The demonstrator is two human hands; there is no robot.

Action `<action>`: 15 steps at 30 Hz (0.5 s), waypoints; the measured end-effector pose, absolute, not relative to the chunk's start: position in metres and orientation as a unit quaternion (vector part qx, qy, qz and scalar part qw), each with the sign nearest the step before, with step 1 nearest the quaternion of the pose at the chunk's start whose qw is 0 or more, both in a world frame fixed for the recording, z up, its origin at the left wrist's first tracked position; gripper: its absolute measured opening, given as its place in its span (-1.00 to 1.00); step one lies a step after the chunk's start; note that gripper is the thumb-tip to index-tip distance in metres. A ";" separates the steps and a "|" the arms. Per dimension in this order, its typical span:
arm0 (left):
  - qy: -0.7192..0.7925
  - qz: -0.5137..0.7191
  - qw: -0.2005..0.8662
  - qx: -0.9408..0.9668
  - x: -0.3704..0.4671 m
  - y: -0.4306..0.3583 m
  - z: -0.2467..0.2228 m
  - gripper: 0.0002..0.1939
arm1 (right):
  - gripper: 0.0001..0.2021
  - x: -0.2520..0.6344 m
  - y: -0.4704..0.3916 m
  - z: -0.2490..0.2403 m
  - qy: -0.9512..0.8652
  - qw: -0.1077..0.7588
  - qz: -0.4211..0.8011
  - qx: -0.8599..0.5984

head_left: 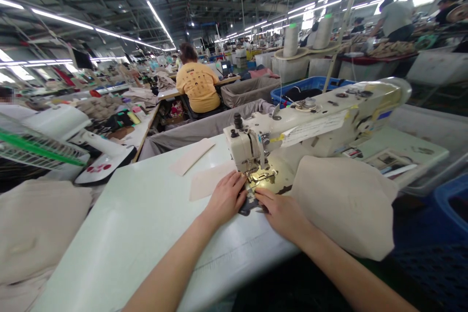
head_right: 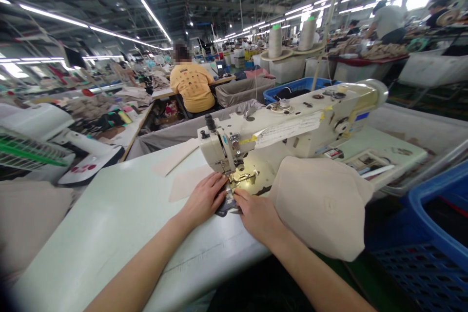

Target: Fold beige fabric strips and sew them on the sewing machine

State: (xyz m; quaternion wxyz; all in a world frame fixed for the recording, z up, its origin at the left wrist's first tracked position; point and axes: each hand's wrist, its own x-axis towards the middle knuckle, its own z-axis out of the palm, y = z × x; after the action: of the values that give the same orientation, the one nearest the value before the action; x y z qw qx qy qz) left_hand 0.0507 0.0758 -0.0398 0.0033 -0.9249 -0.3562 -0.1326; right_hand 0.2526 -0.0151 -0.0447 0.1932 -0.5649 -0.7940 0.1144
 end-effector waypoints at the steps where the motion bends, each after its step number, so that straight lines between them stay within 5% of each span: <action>1: -0.363 -0.125 0.008 -0.923 0.051 0.076 -0.041 -0.57 | -0.49 0.253 -0.015 -0.045 -0.795 0.193 0.114 -0.564; 10: -0.418 -0.047 0.055 -0.906 0.057 0.062 -0.013 -0.65 | -0.49 0.253 -0.014 -0.043 -0.791 0.193 0.129 -0.566; 15: -0.408 -0.005 -0.033 -0.913 0.060 0.046 -0.004 -0.75 | -0.58 0.254 -0.018 -0.037 -0.786 0.202 0.142 -0.566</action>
State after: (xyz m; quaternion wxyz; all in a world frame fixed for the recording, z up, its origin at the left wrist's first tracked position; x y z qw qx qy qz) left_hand 0.0600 0.0465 -0.0037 -0.0326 -0.9125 -0.4077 -0.0054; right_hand 0.2537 -0.0177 -0.0370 0.2025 -0.5663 -0.7861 0.1425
